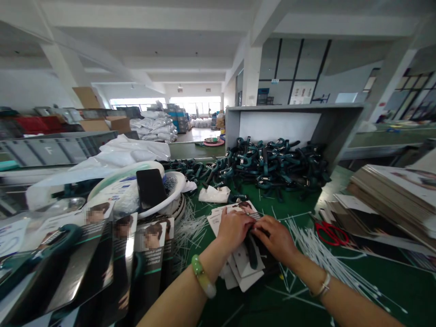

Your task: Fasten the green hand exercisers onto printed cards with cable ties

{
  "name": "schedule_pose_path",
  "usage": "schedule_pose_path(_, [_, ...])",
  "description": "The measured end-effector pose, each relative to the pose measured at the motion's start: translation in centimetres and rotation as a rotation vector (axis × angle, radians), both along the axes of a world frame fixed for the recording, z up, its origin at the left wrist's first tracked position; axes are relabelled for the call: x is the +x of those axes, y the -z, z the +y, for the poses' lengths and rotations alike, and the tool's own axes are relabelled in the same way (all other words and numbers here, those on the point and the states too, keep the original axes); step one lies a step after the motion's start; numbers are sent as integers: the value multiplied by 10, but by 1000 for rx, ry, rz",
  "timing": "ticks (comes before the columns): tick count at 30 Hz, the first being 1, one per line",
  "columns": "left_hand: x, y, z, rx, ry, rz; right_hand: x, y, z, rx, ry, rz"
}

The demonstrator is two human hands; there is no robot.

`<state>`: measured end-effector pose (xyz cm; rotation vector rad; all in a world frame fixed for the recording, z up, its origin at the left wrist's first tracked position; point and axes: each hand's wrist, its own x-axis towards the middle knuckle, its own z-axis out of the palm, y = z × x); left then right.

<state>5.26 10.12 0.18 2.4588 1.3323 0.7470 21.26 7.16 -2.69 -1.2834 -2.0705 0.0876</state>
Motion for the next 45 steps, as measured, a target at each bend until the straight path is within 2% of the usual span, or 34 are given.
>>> schedule_pose_path(5, [-7,15,-4,2,-82,-187,-8,-10,-4,-149,29,121])
schedule_pose_path(10, [-6,22,-3,74,-56,-199,-14,-17,-6,-277,33,134])
schedule_pose_path(14, [-7,22,-5,76,-16,-172,-15,-15,-6,-253,45,151])
schedule_pose_path(21, [-6,19,-8,65,-103,-57,-14,-11,-6,-218,13,179])
schedule_pose_path(36, [-6,14,-13,64,-114,36,-14,-10,-6,-211,-7,223])
schedule_pose_path(45, [-7,21,-12,86,-112,26,-13,-13,-3,-276,-1,220])
